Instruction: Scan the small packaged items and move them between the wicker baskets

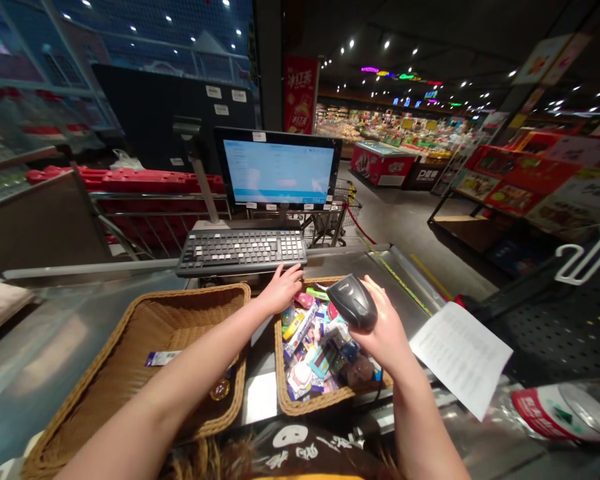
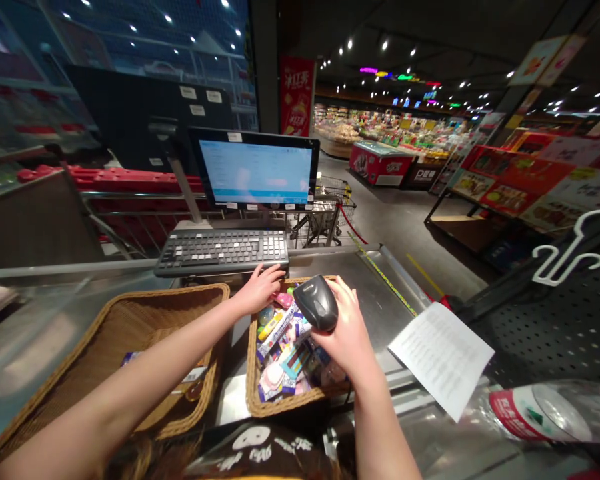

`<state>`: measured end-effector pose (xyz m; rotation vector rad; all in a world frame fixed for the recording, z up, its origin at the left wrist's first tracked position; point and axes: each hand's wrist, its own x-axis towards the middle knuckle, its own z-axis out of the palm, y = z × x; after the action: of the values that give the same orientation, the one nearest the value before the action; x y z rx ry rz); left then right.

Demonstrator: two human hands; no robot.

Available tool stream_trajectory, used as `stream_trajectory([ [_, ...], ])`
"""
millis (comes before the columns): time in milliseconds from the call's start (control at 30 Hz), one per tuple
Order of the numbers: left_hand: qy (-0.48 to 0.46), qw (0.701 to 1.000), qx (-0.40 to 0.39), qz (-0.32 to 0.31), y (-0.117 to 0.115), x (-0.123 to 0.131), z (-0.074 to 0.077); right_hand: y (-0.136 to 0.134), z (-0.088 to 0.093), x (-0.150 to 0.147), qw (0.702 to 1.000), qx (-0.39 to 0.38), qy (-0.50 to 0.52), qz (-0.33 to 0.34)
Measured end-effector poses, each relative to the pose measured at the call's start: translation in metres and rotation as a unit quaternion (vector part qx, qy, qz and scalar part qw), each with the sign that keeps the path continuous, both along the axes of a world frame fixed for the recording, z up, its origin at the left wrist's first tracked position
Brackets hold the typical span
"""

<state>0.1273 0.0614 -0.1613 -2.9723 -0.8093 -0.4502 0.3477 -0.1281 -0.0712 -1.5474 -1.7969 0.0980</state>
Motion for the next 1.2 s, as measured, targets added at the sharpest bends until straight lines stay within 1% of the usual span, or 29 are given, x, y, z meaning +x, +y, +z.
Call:
stream_trajectory([
  [100, -0.038, 0.999, -0.022, 0.025, -0.013, -0.011, -0.003, 0.001, -0.003, 0.002, 1.000, 0.004, 0.005, -0.005],
  [200, -0.049, 0.995, -0.065, 0.059, -0.020, -0.021, -0.009, 0.001, -0.004, 0.001, 1.000, 0.001, 0.005, -0.006],
  [333, -0.061, 0.989, -0.104, 0.087, -0.025, -0.025, -0.014, 0.002, -0.003, -0.005, 1.000, -0.010, -0.001, 0.010],
  [467, -0.063, 0.987, -0.087, 0.117, -0.031, -0.018, -0.012, 0.002, 0.000, -0.010, 1.000, -0.007, -0.014, 0.016],
  [633, -0.032, 0.985, -0.071, 0.154, -0.034, -0.010, -0.008, 0.000, 0.002, -0.013, 1.000, -0.005, -0.019, 0.016],
  [767, -0.037, 0.986, -0.069, 0.145, -0.035, -0.010, -0.005, -0.004, 0.001, -0.012, 1.000, -0.007, -0.017, 0.008],
  [867, -0.067, 0.990, -0.039, 0.121, -0.037, -0.015, 0.004, -0.006, 0.001, -0.011, 1.000, -0.011, -0.010, 0.002],
  [967, -0.100, 0.988, -0.011, 0.115, -0.039, -0.024, 0.019, -0.007, 0.002, -0.012, 1.000, -0.005, -0.011, 0.004],
  [1067, -0.141, 0.983, 0.017, 0.118, -0.040, -0.036, 0.039, -0.007, 0.004, -0.016, 1.000, 0.009, -0.017, 0.010],
  [1200, -0.194, 0.971, 0.070, 0.124, -0.046, -0.052, 0.069, -0.006, 0.009, -0.025, 0.999, 0.029, -0.036, 0.029],
])
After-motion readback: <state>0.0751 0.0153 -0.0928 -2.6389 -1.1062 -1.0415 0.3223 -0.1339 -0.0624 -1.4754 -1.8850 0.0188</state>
